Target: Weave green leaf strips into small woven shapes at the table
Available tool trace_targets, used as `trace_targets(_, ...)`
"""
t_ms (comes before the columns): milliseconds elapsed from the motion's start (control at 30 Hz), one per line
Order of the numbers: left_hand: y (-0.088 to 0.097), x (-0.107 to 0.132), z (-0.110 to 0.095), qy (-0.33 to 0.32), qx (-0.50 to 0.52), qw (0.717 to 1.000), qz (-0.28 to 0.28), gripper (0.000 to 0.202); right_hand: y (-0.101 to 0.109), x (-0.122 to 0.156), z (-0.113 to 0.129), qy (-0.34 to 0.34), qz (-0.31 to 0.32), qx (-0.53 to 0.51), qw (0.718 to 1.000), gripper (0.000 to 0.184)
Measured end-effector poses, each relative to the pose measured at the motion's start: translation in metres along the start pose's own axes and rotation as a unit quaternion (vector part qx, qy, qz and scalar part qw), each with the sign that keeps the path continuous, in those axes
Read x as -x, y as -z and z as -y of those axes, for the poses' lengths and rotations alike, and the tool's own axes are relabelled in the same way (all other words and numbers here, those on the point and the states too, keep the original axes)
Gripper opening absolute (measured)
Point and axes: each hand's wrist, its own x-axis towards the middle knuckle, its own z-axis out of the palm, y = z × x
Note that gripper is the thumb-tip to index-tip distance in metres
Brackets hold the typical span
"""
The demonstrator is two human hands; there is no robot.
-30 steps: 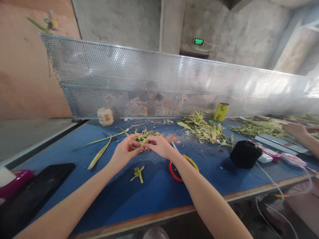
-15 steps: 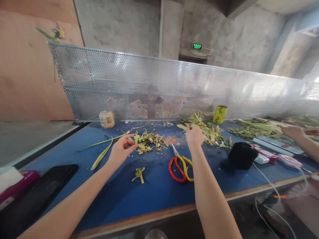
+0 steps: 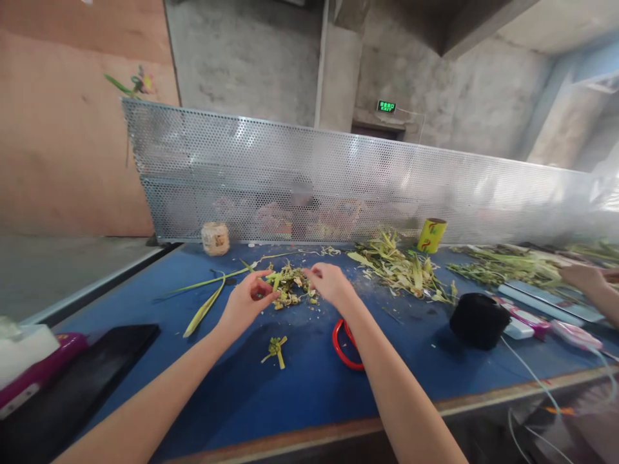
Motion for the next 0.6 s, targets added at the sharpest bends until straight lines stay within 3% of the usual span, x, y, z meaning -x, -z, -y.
trace_targets(67,-0.002,0.001,0.000,-0.005,0.001,1.000,0.006,0.042,-0.012,0.005,0.020,0.045,0.045,-0.014,0.998,0.035)
trace_targets(167,-0.003,0.002,-0.001,-0.006,0.008,1.000,0.016,0.041,-0.025,0.008,0.034,0.106,0.069,-0.034,0.991,0.030)
trace_targets(400,-0.006,0.007,-0.012,0.032,0.073,0.994,0.069,0.046,-0.031,0.012,0.010,0.144,0.190,-0.211,0.948,0.027)
trace_targets(600,-0.003,0.005,-0.018,0.086,0.172,0.976,0.106,0.054,-0.034,0.012,0.006,0.132,0.199,-0.318,0.918,0.035)
